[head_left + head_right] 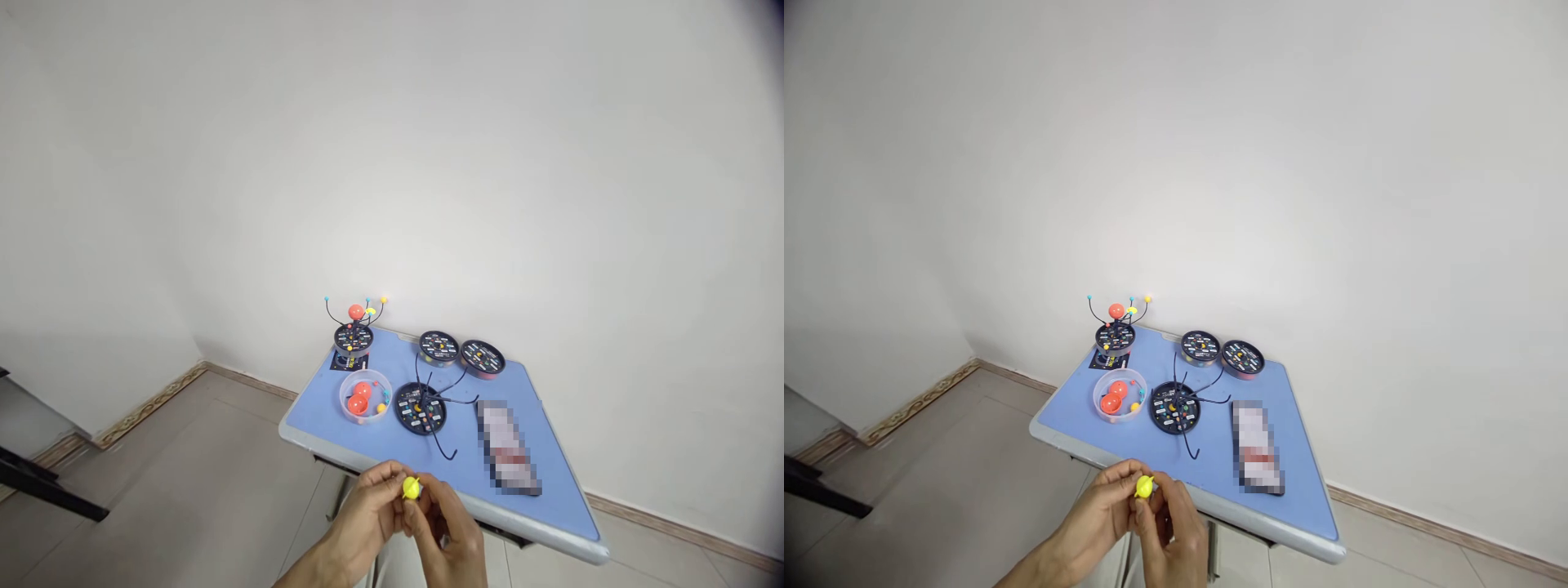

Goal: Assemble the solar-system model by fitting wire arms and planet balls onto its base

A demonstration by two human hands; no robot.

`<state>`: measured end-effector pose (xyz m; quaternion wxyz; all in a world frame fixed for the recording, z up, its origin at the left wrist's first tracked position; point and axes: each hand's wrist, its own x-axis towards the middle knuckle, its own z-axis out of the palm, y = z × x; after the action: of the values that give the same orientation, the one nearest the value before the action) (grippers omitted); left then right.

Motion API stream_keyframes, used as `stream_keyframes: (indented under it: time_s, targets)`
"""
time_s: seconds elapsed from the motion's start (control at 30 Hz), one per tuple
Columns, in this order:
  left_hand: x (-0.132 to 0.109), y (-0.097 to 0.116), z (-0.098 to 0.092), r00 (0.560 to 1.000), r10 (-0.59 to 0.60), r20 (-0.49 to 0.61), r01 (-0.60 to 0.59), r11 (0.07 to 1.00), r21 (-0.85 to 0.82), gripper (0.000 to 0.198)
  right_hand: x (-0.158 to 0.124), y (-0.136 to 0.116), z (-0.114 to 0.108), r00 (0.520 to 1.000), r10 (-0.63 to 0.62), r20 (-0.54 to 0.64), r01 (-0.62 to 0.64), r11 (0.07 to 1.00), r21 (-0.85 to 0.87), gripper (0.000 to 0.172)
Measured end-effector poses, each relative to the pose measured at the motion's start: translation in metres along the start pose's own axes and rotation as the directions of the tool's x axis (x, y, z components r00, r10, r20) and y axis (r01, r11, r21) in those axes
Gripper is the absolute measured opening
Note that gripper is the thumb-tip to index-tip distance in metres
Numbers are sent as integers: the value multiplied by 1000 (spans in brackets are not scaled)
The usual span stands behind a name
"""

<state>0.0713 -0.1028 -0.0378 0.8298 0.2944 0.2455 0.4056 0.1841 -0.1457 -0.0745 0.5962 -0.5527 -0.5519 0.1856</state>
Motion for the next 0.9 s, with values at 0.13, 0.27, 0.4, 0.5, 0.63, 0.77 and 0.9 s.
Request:
stream_keyframes:
  time_s: [0.13,0.27,0.4,0.5,0.63,0.77,0.9]
  targets:
    - [0,-4,2,999,-46,0,45,995,-88,20,7,-7,-9,997,-70,19,72,982,-172,25]
    - [1,-8,4,998,-56,-40,51,993,-106,17,10,-7,-12,984,-160,79,176,935,-307,26]
    - [3,-15,7,990,-85,-110,67,985,-159,22,9,0,-8,982,-180,47,185,909,-373,27]
    - [5,-19,9,973,-105,-207,64,978,-198,26,9,4,-7,974,-223,41,221,893,-392,22]
    - [9,-22,16,973,-80,-218,41,984,-174,31,7,7,-14,980,-192,44,196,940,-280,23]
    - [14,-25,24,987,-60,-146,59,998,-13,41,10,8,-30,998,58,-21,-59,998,-12,25]
    - [25,-33,24,985,85,-148,-48,969,241,47,22,5,-50,908,417,37,-404,850,339,40]
